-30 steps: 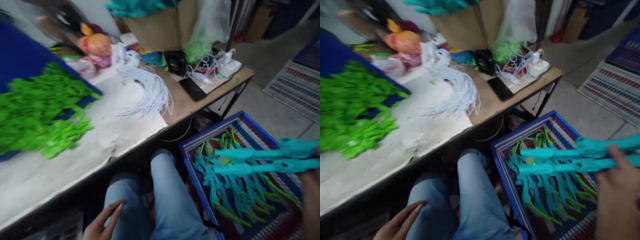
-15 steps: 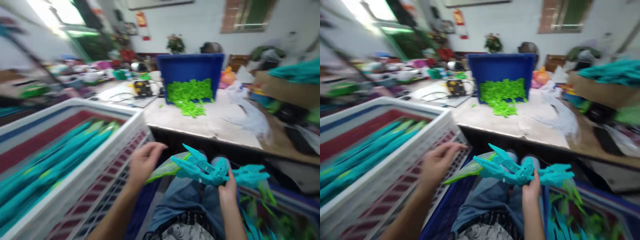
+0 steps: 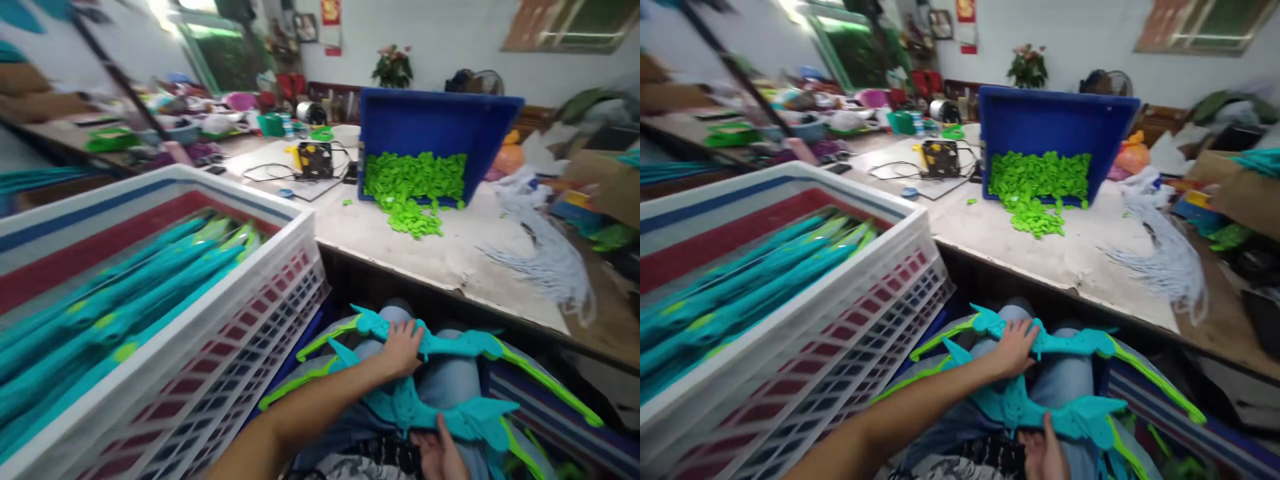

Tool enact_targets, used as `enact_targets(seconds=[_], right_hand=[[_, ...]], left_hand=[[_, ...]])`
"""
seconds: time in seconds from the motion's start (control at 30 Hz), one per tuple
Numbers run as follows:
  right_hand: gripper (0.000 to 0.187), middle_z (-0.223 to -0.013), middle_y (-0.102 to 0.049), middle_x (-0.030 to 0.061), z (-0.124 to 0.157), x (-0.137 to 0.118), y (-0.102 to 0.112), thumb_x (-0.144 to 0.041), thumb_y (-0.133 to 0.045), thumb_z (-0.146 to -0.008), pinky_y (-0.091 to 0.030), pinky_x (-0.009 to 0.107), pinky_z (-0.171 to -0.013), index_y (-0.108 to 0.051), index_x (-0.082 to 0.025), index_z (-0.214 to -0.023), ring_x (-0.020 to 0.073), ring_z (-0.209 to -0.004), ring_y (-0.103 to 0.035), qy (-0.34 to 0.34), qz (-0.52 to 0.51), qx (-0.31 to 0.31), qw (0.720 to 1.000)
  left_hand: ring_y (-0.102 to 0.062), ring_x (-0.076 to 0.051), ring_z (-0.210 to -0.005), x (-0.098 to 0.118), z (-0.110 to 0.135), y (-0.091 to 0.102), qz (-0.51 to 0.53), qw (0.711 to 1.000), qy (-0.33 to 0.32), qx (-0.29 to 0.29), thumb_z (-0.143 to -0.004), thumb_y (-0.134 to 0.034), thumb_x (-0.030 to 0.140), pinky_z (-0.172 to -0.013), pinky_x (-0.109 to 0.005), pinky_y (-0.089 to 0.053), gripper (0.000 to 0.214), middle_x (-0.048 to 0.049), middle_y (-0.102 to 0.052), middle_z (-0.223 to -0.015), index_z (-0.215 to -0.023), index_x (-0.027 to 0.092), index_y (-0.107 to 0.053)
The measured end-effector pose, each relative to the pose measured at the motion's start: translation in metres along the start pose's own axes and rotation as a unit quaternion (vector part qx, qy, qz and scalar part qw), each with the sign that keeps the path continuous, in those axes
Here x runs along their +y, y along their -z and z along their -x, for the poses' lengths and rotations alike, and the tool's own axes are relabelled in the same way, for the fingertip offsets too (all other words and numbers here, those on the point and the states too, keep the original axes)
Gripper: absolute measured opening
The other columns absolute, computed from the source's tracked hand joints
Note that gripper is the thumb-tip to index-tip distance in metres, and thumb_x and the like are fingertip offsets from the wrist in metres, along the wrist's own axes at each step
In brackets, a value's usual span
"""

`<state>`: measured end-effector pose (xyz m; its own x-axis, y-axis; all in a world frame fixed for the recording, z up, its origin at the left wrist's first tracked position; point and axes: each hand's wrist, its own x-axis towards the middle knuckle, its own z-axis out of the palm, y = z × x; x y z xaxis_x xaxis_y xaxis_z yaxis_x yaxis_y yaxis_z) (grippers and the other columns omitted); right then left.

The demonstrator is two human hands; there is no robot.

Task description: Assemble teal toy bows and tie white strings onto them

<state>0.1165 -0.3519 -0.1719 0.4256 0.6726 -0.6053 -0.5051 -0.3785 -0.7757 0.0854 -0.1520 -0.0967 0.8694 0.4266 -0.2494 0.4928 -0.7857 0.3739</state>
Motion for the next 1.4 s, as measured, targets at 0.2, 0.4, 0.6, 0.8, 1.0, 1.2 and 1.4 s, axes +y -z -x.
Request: enact_targets(seconds=[0.2, 0.4, 0.6, 0.8, 1.0, 1.2, 1.4], right_hand=[[0.047, -0.068, -0.07, 0.0044, 0.025, -0.102, 0.004, -0.062, -0.057, -0.08, -0.051, 0.03, -0.065, -0.072, -0.018, -0.07, 0.0214, -0.068, -0.065, 0.129, 0.343, -0.122, 0.923], [0.023, -0.102, -0.07, 0.0117, -0.126, -0.283, -0.066, -0.025, -0.052, -0.087, -0.045, 0.043, -0.096, -0.071, -0.018, -0.098, 0.0274, -0.102, -0.059, 0.468, 0.536, 0.084, 0.698], [0.053, -0.149, -0.038, 0.0141, -0.249, -0.343, -0.121, -0.029, -0.065, -0.083, -0.027, 0.06, -0.109, -0.054, -0.019, -0.133, 0.037, -0.137, -0.029, 0.42, 0.634, 0.161, 0.629], [0.031, -0.141, -0.049, 0.0123, -0.246, -0.323, -0.084, -0.021, -0.054, -0.085, -0.034, 0.052, -0.106, -0.064, -0.02, -0.114, 0.0288, -0.13, -0.043, 0.489, 0.606, 0.036, 0.627], [0.027, -0.135, -0.056, 0.0116, -0.218, -0.308, -0.041, -0.029, -0.058, -0.082, -0.032, 0.058, -0.105, -0.064, -0.022, -0.107, 0.029, -0.126, -0.049, 0.491, 0.525, 0.032, 0.695], [0.019, -0.111, -0.07, 0.0062, -0.229, -0.318, -0.052, -0.015, -0.061, -0.071, -0.033, 0.055, -0.104, -0.069, -0.022, -0.087, 0.0323, -0.118, -0.051, 0.496, 0.527, 0.117, 0.68], [0.031, -0.113, -0.068, 0.0078, -0.203, -0.324, -0.048, -0.023, -0.06, -0.079, -0.041, 0.044, -0.1, -0.065, -0.019, -0.109, 0.0267, -0.112, -0.054, 0.536, 0.469, 0.134, 0.689]], left_hand=[[-0.033, -0.035, -0.138, -0.017, -0.008, -0.02, 0.002, 0.997, -0.077, 0.02, -0.085, -0.059, 0.025, -0.111, -0.053, -0.029, 0.071, -0.0179, -0.017, -0.157, -0.148, 0.018, -0.026], [-0.028, -0.034, -0.141, -0.029, -0.022, -0.042, 0.009, 0.982, -0.174, 0.071, -0.084, -0.059, 0.02, -0.111, -0.054, -0.029, 0.072, -0.0158, -0.02, -0.157, -0.148, 0.023, -0.027], [-0.031, -0.036, -0.139, -0.041, -0.034, -0.036, -0.008, 0.98, -0.19, 0.049, -0.075, -0.062, 0.013, -0.109, -0.055, -0.031, 0.084, -0.0171, -0.018, -0.157, -0.148, 0.024, -0.023], [-0.043, -0.034, -0.13, -0.044, -0.031, -0.027, -0.006, 0.982, -0.182, 0.058, -0.081, -0.055, 0.012, -0.105, -0.054, -0.035, 0.073, -0.0161, -0.02, -0.156, -0.148, 0.024, -0.027], [-0.047, -0.033, -0.125, -0.037, -0.029, -0.03, -0.01, 0.98, -0.186, 0.07, -0.081, -0.057, 0.013, -0.103, -0.053, -0.037, 0.072, -0.0164, -0.021, -0.156, -0.147, 0.023, -0.029], [-0.049, -0.033, -0.124, -0.031, -0.031, -0.029, -0.013, 0.98, -0.184, 0.079, -0.08, -0.059, 0.014, -0.102, -0.051, -0.038, 0.071, -0.0166, -0.025, -0.155, -0.146, 0.023, -0.032], [-0.046, -0.032, -0.126, -0.029, -0.031, -0.018, 0.027, 0.985, -0.159, 0.057, -0.084, -0.059, 0.02, -0.103, -0.051, -0.038, 0.066, -0.0173, -0.032, -0.152, -0.144, 0.02, -0.033]])
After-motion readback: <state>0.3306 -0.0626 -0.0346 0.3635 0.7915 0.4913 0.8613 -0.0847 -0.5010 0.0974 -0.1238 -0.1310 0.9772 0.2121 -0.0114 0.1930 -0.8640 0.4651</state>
